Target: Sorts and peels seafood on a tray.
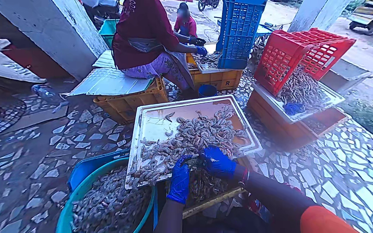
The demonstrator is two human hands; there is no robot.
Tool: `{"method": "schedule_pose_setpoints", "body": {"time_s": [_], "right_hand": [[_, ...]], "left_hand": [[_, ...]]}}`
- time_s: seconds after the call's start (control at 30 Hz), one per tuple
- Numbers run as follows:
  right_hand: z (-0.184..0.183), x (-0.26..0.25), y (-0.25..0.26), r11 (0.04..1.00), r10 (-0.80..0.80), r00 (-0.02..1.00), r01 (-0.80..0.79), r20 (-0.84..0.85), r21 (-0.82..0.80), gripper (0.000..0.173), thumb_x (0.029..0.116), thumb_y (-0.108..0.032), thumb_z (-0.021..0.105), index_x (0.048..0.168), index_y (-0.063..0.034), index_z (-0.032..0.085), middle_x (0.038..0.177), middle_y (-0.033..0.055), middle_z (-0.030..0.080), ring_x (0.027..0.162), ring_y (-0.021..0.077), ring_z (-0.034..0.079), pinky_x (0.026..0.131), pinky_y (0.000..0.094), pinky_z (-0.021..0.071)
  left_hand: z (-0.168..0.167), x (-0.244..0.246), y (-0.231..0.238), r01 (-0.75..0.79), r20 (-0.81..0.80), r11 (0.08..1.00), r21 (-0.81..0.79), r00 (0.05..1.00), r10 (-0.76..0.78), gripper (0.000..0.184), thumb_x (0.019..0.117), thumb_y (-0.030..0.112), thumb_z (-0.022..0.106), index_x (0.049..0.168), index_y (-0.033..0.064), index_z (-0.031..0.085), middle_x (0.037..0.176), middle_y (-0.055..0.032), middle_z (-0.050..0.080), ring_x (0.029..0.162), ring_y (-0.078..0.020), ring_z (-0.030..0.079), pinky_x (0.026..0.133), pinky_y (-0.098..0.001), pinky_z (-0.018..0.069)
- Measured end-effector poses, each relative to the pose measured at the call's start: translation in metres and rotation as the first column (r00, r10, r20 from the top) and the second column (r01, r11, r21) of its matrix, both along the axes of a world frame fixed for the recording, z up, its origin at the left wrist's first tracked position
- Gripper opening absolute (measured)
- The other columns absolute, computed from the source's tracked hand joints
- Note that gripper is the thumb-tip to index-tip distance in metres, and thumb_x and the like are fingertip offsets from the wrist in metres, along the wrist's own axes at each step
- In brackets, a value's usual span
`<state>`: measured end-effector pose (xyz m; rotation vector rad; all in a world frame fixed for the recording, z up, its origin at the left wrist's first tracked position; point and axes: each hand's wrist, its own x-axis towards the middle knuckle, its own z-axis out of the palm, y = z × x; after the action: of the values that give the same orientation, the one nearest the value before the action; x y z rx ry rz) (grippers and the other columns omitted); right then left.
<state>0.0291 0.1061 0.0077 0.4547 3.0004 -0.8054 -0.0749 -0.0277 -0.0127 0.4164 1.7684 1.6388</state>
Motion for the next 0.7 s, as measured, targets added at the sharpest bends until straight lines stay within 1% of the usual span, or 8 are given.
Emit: {"method": "schedule_pose_setpoints", "body": {"time_s": [0.13, 0.2, 0.33, 0.43, 0.5, 0.57, 0.63, 0.7], "right_hand": [[-0.017, 0.006, -0.002, 0.909, 0.104, 0.957, 0.019, -0.271, 0.417, 0.023, 0.0859, -0.015, 0.069, 0.107, -0.0061, 0.073, 0.101, 0.0147, 0.075, 0.101, 0.0369, 0.07, 0.114, 0.0626, 0.0351], [-0.025, 0.007, 0.0, 0.871, 0.151, 0.931, 0.034, -0.333, 0.49, 0.018, 0.0876, -0.019, 0.068, 0.103, -0.0118, 0.074, 0.096, 0.0094, 0.075, 0.097, 0.032, 0.071, 0.115, 0.0592, 0.0358], [-0.028, 0.009, -0.005, 0.884, 0.11, 0.894, 0.111, -0.434, 0.453, 0.02, 0.0863, -0.018, 0.068, 0.103, -0.0114, 0.075, 0.098, 0.0102, 0.076, 0.098, 0.0323, 0.072, 0.112, 0.0566, 0.0403], [-0.018, 0.008, -0.01, 0.964, 0.017, 0.896, 0.103, -0.445, 0.244, 0.021, 0.0919, -0.017, 0.065, 0.108, -0.0078, 0.074, 0.105, 0.0107, 0.076, 0.104, 0.0285, 0.072, 0.11, 0.0513, 0.0443], [-0.006, 0.013, -0.01, 1.0, 0.01, 0.953, -0.011, -0.303, -0.002, 0.026, 0.1024, -0.022, 0.056, 0.113, -0.0047, 0.072, 0.111, 0.0138, 0.074, 0.109, 0.0272, 0.07, 0.103, 0.0475, 0.0495], [-0.002, 0.019, -0.002, 0.957, 0.077, 0.996, -0.062, 0.044, -0.282, 0.034, 0.1062, -0.029, 0.053, 0.123, -0.0033, 0.069, 0.12, 0.0161, 0.07, 0.115, 0.0253, 0.066, 0.104, 0.0462, 0.0482], [-0.02, 0.023, 0.001, 0.985, 0.089, 0.881, -0.01, 0.464, -0.17, 0.041, 0.1026, -0.035, 0.058, 0.13, -0.0051, 0.065, 0.131, 0.0184, 0.065, 0.121, 0.0337, 0.062, 0.101, 0.0583, 0.0484], [-0.052, 0.021, -0.006, 1.0, -0.002, 0.821, 0.014, 0.572, -0.017, 0.037, 0.0953, -0.021, 0.062, 0.128, -0.004, 0.065, 0.131, 0.0207, 0.064, 0.12, 0.0409, 0.062, 0.094, 0.0665, 0.0493]], "left_hand": [[-0.006, 0.016, -0.005, -0.075, 0.182, 0.997, 0.011, 0.981, 0.072, 0.045, 0.112, 0.015, 0.019, 0.141, -0.0037, 0.048, 0.132, -0.0176, 0.059, 0.116, -0.0201, 0.06, 0.097, -0.0401, 0.0518], [-0.004, 0.02, -0.004, -0.145, 0.311, 0.989, 0.036, 0.942, 0.127, 0.047, 0.1125, 0.022, 0.018, 0.139, -0.0001, 0.049, 0.127, -0.0151, 0.061, 0.112, -0.0207, 0.062, 0.093, -0.0424, 0.0535], [0.008, 0.02, -0.004, -0.243, 0.469, 0.97, 0.018, 0.859, 0.206, 0.048, 0.1127, 0.031, 0.017, 0.139, 0.0044, 0.048, 0.12, -0.0147, 0.062, 0.103, -0.0249, 0.064, 0.083, -0.0467, 0.054], [0.018, 0.013, -0.012, -0.305, 0.492, 0.952, 0.029, 0.833, 0.252, 0.046, 0.1129, 0.031, 0.019, 0.139, 0.0059, 0.047, 0.12, -0.0134, 0.062, 0.099, -0.0236, 0.065, 0.079, -0.0441, 0.0539], [0.02, 0.0, -0.023, -0.404, 0.515, 0.908, 0.11, 0.805, 0.296, 0.045, 0.1121, 0.031, 0.018, 0.139, 0.0076, 0.046, 0.121, -0.0101, 0.06, 0.1, -0.0197, 0.062, 0.082, -0.0412, 0.0526], [0.018, -0.022, -0.036, -0.599, 0.574, 0.779, 0.183, 0.709, 0.41, 0.047, 0.1111, 0.037, 0.013, 0.14, 0.013, 0.041, 0.124, -0.005, 0.058, 0.104, -0.0162, 0.062, 0.086, -0.0396, 0.0524], [0.017, -0.045, -0.054, -0.756, 0.629, 0.622, 0.205, 0.589, 0.508, 0.054, 0.1101, 0.041, 0.008, 0.154, 0.0164, 0.027, 0.148, -0.0067, 0.046, 0.122, -0.0172, 0.055, 0.098, -0.0413, 0.0473], [0.016, -0.061, -0.068, -0.823, 0.633, 0.534, 0.194, 0.521, 0.572, 0.055, 0.1118, 0.039, 0.009, 0.159, 0.0133, 0.019, 0.156, -0.0124, 0.035, 0.134, -0.0212, 0.047, 0.108, -0.0437, 0.0432]]}}
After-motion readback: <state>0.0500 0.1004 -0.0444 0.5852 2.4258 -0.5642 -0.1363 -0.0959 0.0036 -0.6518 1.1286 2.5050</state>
